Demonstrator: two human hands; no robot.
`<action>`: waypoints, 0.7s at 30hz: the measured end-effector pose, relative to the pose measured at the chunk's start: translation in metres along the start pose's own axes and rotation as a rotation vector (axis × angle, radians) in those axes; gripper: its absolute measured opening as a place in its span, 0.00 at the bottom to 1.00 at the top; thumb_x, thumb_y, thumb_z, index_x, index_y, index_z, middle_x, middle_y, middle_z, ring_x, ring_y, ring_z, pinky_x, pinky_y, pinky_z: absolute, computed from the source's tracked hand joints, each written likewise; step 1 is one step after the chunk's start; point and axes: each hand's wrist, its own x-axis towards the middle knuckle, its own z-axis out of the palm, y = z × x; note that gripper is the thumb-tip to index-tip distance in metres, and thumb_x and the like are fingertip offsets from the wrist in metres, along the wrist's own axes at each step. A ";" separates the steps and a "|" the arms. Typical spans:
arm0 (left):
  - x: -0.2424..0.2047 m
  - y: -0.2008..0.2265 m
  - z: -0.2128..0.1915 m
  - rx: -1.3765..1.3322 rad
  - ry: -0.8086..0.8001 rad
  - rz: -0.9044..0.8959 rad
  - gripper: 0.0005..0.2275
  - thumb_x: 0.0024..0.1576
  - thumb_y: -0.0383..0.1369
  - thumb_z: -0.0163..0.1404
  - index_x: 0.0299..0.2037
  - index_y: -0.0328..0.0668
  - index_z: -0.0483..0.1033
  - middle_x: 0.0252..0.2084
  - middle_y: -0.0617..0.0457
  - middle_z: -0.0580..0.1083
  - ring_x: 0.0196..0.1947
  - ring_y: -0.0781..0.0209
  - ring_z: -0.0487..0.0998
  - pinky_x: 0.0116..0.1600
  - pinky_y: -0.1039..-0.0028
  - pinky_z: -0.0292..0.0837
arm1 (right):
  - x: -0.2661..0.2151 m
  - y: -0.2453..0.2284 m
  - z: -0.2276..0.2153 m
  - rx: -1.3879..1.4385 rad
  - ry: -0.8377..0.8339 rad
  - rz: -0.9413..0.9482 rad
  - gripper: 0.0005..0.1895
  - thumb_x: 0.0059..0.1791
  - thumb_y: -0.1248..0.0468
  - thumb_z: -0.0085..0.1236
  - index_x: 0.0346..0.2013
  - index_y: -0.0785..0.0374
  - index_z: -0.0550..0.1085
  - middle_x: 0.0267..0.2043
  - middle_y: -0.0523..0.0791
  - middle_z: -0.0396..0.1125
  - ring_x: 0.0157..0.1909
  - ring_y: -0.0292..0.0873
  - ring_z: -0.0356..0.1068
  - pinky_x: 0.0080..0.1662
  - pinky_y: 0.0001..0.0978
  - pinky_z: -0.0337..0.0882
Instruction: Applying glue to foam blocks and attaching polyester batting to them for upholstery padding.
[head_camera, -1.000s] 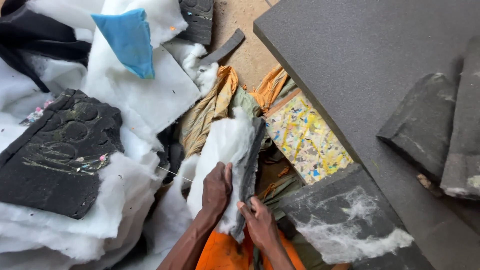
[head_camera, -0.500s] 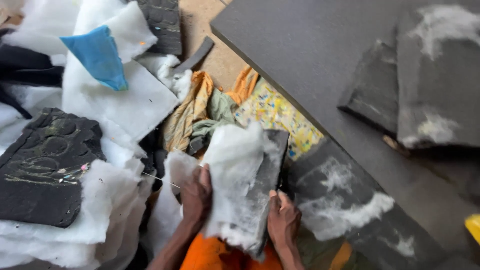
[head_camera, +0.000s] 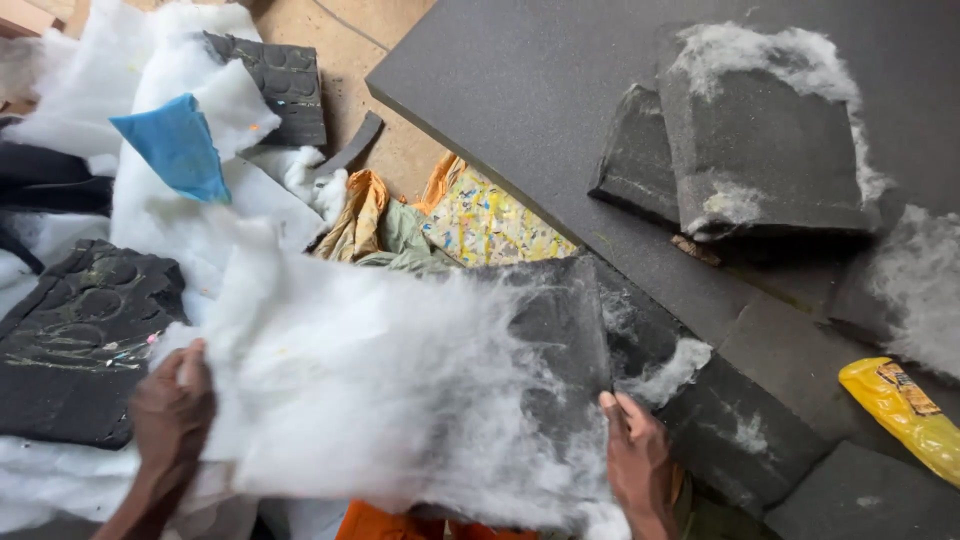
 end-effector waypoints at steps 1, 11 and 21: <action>0.010 -0.025 -0.003 0.078 0.051 0.029 0.16 0.75 0.41 0.46 0.52 0.37 0.83 0.28 0.42 0.78 0.21 0.48 0.71 0.28 0.60 0.63 | -0.001 0.005 -0.005 -0.020 0.009 0.005 0.27 0.53 0.50 0.49 0.60 0.65 0.73 0.54 0.46 0.78 0.47 0.45 0.79 0.45 0.36 0.75; -0.050 0.114 -0.008 0.126 0.247 0.583 0.17 0.59 0.23 0.51 0.58 0.27 0.65 0.70 0.31 0.55 0.65 0.33 0.59 0.66 0.46 0.54 | -0.044 -0.031 0.050 -0.181 0.119 -0.259 0.18 0.50 0.55 0.53 0.51 0.55 0.79 0.41 0.38 0.82 0.38 0.46 0.82 0.39 0.40 0.77; -0.065 0.150 0.125 -0.189 0.009 0.576 0.16 0.65 0.42 0.42 0.32 0.35 0.65 0.29 0.45 0.65 0.31 0.47 0.64 0.49 0.57 0.61 | -0.093 -0.075 0.112 -0.194 0.242 -0.182 0.17 0.49 0.51 0.58 0.44 0.59 0.83 0.33 0.47 0.80 0.27 0.49 0.78 0.32 0.43 0.74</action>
